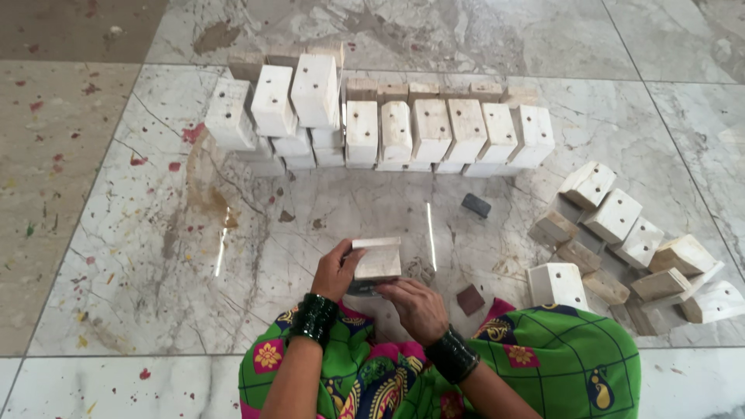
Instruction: The person sits on the floor sanding small white wooden blocks one at a time. They hold a block against a round abrasive disc, rub the block's surfaces to smooth them, then set the finished block aside and pick up the next one, working through a row of blocks laid out on the floor.
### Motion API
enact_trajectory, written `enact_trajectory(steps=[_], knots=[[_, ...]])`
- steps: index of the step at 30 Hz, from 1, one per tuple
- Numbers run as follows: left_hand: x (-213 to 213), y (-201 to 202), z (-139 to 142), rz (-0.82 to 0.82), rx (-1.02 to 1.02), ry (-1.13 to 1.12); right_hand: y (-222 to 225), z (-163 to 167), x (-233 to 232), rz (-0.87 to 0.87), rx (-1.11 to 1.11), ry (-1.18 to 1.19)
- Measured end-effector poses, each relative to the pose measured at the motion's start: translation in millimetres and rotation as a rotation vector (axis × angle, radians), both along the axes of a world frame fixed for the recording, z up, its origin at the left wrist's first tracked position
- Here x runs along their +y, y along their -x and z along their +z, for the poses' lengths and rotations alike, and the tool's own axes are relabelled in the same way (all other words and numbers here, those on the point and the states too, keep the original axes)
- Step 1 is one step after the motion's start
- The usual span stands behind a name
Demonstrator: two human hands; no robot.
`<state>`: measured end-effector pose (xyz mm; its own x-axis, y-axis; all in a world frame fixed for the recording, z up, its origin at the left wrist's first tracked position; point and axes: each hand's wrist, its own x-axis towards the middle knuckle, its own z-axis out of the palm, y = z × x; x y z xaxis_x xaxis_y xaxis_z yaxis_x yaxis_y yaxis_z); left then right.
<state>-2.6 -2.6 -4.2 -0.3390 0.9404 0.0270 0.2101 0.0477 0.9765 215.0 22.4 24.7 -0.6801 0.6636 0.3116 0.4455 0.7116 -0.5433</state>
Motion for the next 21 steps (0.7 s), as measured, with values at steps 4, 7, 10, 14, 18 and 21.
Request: enact_trajectory(steps=[4, 7, 10, 14, 18, 21], knots=[[0.0, 0.1, -0.9, -0.007, -0.043, -0.017, -2.2, -3.0, 0.2, 0.011, 0.023, -0.003], [1.2, 0.6, -2.7, 0.006, -0.033, -0.006, -3.6, -4.0, 1.2, -0.003, 0.007, 0.014], [1.7, 1.0, -4.3, -0.002, -0.078, -0.023, -4.1, -3.9, 1.9, 0.002, 0.002, 0.029], [2.5, 2.2, -5.7, -0.002, -0.017, -0.011, -4.7, -3.7, 2.3, -0.008, 0.019, -0.002], [2.0, 1.4, -6.2, -0.019, -0.047, 0.002, -6.4, -4.0, 2.8, 0.037, 0.013, 0.017], [2.4, 1.0, -5.0, -0.014, -0.039, -0.038, -6.4, -4.2, 3.5, 0.003, 0.018, 0.006]])
